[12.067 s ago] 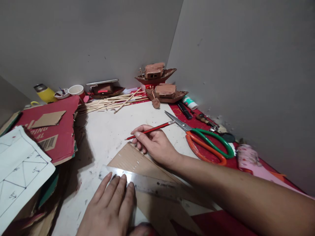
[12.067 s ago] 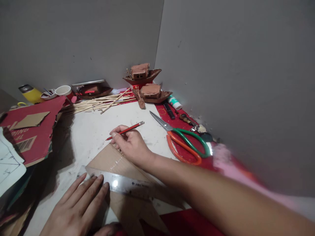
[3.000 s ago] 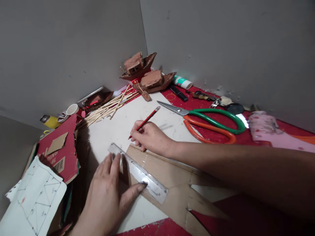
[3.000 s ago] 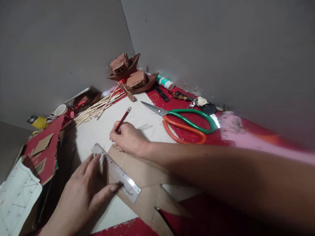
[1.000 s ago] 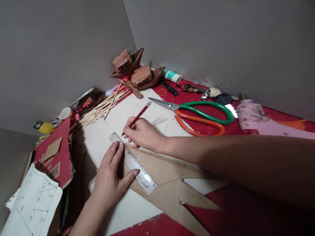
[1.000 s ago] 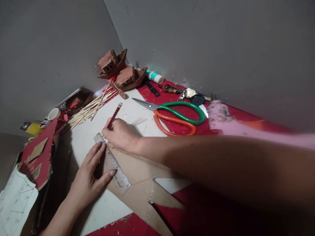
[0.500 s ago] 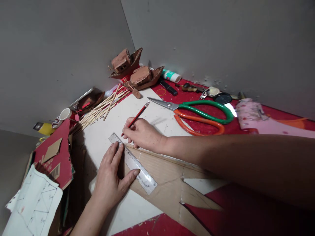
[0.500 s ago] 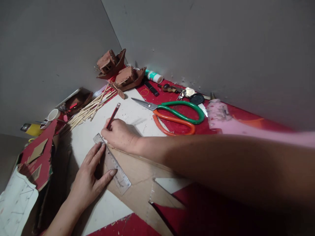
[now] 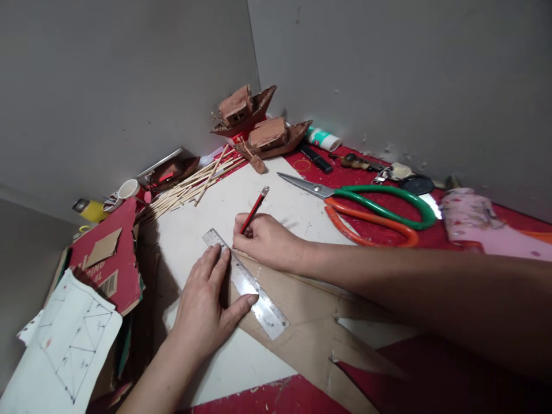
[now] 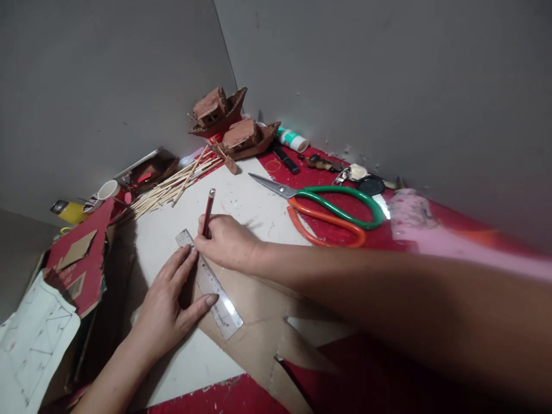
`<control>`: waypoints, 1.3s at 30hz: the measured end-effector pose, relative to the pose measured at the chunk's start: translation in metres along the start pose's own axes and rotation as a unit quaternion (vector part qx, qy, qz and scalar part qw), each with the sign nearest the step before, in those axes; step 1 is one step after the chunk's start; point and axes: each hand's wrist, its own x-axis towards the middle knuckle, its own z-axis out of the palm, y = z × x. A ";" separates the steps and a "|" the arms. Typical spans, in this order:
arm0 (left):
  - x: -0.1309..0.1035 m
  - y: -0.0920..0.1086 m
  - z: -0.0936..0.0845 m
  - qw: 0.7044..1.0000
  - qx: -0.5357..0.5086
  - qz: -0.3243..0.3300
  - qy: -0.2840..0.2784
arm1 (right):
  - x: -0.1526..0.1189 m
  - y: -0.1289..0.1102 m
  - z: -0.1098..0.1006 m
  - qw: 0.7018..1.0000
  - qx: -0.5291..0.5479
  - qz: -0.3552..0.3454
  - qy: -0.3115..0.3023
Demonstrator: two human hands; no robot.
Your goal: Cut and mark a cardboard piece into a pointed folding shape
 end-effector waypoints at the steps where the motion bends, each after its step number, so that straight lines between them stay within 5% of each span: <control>1: 0.000 0.000 0.000 1.000 -0.001 -0.001 0.000 | 0.000 0.000 0.001 1.000 -0.006 -0.003 0.000; 23: 0.003 0.001 0.000 1.000 -0.002 0.002 -0.005 | 0.002 0.004 0.003 0.998 -0.047 -0.032 -0.030; 39: 0.003 0.001 -0.001 1.000 0.018 0.007 -0.008 | 0.000 -0.016 -0.014 0.987 -0.052 0.010 -0.152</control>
